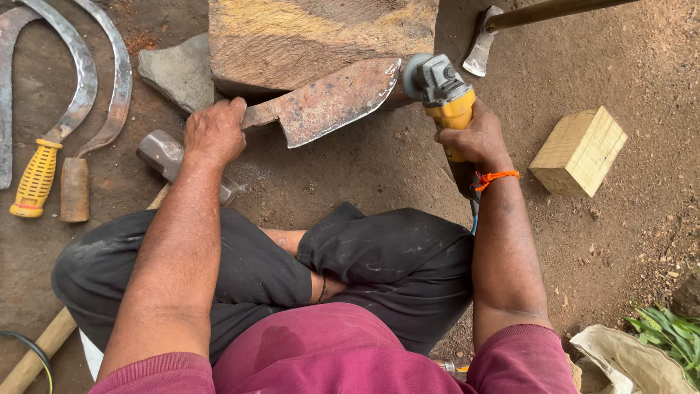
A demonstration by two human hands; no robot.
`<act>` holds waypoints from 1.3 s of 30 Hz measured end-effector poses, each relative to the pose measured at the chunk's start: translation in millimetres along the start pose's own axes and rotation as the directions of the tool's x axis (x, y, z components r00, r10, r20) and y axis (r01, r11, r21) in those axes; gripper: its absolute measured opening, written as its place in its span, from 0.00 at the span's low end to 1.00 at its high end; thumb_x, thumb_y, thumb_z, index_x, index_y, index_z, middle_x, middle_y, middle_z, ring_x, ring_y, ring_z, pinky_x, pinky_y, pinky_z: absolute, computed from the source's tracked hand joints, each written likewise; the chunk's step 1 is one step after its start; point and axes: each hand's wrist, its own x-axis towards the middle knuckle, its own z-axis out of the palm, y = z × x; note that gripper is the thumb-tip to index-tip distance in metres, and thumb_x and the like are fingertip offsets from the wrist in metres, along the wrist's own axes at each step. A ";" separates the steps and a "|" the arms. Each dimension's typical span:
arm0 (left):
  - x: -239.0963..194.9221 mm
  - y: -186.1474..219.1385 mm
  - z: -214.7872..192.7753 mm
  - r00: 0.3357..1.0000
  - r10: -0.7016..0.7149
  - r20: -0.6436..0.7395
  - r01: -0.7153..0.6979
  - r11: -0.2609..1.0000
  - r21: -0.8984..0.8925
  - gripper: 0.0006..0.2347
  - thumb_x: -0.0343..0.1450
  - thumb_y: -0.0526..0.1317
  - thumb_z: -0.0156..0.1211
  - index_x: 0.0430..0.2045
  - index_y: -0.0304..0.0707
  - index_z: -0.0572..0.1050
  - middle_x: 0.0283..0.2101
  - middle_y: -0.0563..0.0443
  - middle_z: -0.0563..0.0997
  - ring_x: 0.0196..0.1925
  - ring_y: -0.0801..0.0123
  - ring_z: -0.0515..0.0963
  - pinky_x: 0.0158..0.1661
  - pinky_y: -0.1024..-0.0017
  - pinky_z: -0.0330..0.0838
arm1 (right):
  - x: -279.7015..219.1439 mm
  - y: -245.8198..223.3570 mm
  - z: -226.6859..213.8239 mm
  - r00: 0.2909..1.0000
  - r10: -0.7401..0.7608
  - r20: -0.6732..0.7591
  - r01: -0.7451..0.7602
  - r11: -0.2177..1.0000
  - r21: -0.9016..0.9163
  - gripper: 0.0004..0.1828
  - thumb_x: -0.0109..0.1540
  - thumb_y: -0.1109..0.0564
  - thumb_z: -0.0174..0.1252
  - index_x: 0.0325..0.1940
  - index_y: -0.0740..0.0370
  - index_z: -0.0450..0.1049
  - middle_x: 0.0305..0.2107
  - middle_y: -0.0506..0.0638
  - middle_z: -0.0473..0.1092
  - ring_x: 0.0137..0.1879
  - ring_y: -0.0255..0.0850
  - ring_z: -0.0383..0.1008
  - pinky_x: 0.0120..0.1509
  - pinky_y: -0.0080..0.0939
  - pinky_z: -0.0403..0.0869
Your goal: The person uses an angle grinder to sharpen the blade of a hoe-like tool. They hold the tool steady with their left hand while operating the grinder with their right hand, moving the grinder along the blade's edge to remove rust and sharpen it.
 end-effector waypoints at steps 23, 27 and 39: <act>0.8 2.0 21.3 0.999 -0.018 -0.036 0.023 0.993 0.117 0.09 0.71 0.31 0.57 0.44 0.36 0.73 0.41 0.38 0.81 0.45 0.53 0.83 0.47 0.58 0.78 | 4.7 -31.3 -4.1 0.988 0.112 0.108 -0.104 0.992 -0.072 0.37 0.44 0.57 0.71 0.58 0.60 0.71 0.45 0.55 0.78 0.49 0.47 0.81 0.58 0.51 0.78; 7.5 7.8 16.1 0.999 -0.026 -0.019 0.028 0.995 0.097 0.08 0.72 0.31 0.57 0.44 0.35 0.73 0.40 0.38 0.81 0.43 0.55 0.83 0.45 0.58 0.79 | 0.9 -29.2 -9.6 0.988 0.101 0.117 -0.087 0.989 -0.121 0.36 0.46 0.58 0.71 0.58 0.61 0.72 0.45 0.57 0.78 0.49 0.48 0.80 0.58 0.53 0.78; 9.0 10.9 8.9 0.998 -0.053 0.029 0.050 0.994 0.099 0.08 0.72 0.30 0.57 0.44 0.33 0.73 0.40 0.37 0.80 0.41 0.54 0.83 0.42 0.57 0.80 | 11.2 -31.7 -14.3 0.982 0.012 0.188 0.000 0.998 -0.062 0.35 0.44 0.59 0.71 0.56 0.63 0.74 0.44 0.56 0.79 0.48 0.48 0.80 0.57 0.49 0.77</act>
